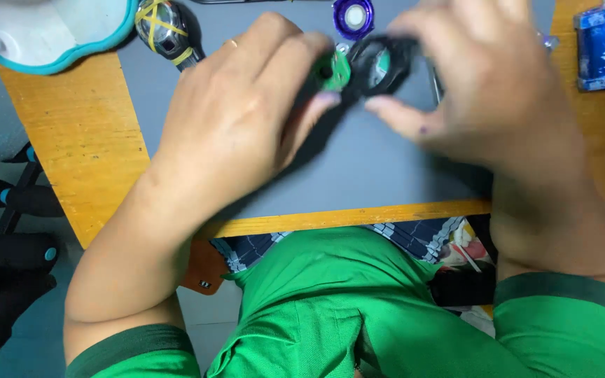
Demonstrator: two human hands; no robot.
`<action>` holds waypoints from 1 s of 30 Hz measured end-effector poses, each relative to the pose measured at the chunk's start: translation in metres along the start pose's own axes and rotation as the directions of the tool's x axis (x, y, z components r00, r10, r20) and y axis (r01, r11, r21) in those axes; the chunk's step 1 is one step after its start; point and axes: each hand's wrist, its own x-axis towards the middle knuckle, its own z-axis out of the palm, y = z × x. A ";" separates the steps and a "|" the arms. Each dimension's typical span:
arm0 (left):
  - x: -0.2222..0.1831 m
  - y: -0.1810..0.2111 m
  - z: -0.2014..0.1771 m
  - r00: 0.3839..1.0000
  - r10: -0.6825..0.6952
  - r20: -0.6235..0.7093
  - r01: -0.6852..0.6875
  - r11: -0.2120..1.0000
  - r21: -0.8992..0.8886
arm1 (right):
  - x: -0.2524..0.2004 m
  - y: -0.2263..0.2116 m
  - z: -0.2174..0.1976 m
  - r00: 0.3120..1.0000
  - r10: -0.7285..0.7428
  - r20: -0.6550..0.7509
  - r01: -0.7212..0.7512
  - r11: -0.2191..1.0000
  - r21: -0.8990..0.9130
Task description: The person is using precision tools like tweezers to assemble and inspect small electronic components, specifically a circuit board, into a watch housing.
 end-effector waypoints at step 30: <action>-0.011 -0.015 0.027 0.984 -0.015 0.178 0.029 0.997 -0.074 | 0.008 -0.019 0.030 0.991 -0.111 0.079 0.118 0.989 -0.088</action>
